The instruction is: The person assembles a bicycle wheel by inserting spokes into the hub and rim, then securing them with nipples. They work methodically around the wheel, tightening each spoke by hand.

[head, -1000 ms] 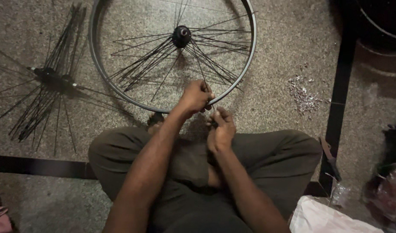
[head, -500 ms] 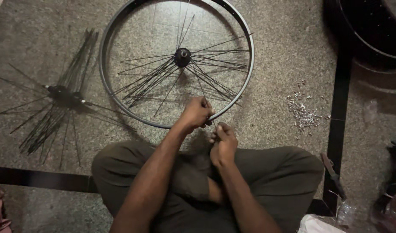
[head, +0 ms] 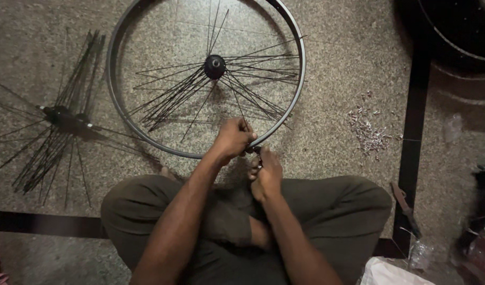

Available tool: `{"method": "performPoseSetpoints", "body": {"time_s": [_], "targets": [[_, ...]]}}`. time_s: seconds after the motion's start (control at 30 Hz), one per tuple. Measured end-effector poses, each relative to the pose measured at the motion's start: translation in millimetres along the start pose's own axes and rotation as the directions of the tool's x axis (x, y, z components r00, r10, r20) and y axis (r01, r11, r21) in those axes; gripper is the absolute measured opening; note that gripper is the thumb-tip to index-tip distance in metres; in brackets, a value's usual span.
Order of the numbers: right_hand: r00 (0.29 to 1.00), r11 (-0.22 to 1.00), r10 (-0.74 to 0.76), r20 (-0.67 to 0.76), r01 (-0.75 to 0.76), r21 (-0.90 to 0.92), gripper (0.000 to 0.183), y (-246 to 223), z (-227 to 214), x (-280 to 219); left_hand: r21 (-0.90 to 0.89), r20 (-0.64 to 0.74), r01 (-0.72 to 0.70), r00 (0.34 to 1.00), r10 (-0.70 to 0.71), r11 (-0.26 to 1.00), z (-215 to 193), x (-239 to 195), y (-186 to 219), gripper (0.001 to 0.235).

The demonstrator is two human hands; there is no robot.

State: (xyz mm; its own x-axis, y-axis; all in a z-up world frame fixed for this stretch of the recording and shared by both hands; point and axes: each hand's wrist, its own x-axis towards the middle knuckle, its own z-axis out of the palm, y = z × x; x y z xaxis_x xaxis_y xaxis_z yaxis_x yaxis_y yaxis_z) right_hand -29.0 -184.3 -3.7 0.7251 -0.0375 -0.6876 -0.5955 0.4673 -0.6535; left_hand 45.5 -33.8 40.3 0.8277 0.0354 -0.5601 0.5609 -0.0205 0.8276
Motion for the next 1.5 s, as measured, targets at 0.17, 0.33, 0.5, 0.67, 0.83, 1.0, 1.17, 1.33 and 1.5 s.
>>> {"method": "performPoseSetpoints", "body": {"time_s": [0.17, 0.33, 0.5, 0.67, 0.83, 1.0, 1.17, 1.33, 1.5], "targets": [[0.993, 0.993, -0.095, 0.064, 0.091, 0.069, 0.024, 3, -2, -3, -0.057, 0.023, 0.108, 0.994, -0.107, 0.992, -3, -2, 7, 0.017], [0.999, 0.988, -0.032, 0.041, 0.025, 0.153, 0.023, 5, 2, -2, -0.016, 0.003, 0.066, 0.998, -0.066, 0.998, -2, -2, 4, 0.018], [0.998, 0.996, -0.003, 0.056, -0.002, 0.087, 0.019, 5, -2, -4, 0.029, 0.006, 0.041, 0.999, -0.041, 0.999, -3, 1, -1, 0.018], [0.992, 0.984, -0.101, 0.07, 0.089, 0.152, 0.023, 7, 1, -4, 0.034, 0.01, 0.059, 0.998, -0.059, 0.998, -5, 0, 1, 0.018], [0.995, 0.994, -0.089, 0.039, 0.086, 0.075, 0.02, 23, -13, 19, 0.136, -0.023, 0.035, 0.999, -0.033, 0.99, -9, -2, -2, 0.018], [0.982, 0.977, -0.179, -0.066, 0.186, 0.106, 0.031, 12, -27, 48, 0.64, -0.179, 0.023, 0.977, 0.119, 0.768, -28, -24, -10, 0.026], [0.99, 0.992, -0.124, 0.064, 0.121, 0.045, 0.028, 10, -26, 46, 0.712, -0.313, 0.254, 0.949, -0.028, 0.654, -31, -28, -17, 0.047], [0.99, 0.984, -0.107, 0.097, 0.092, 0.15, 0.024, 34, -29, 60, 0.872, -0.196, -0.181, 0.724, 0.662, 0.455, -9, -42, -19, 0.041], [0.982, 0.984, -0.173, 0.072, 0.169, 0.053, 0.016, 53, -49, 69, 0.882, 0.075, -0.272, 0.887, 0.455, 0.385, 22, -43, -28, 0.048]]}}
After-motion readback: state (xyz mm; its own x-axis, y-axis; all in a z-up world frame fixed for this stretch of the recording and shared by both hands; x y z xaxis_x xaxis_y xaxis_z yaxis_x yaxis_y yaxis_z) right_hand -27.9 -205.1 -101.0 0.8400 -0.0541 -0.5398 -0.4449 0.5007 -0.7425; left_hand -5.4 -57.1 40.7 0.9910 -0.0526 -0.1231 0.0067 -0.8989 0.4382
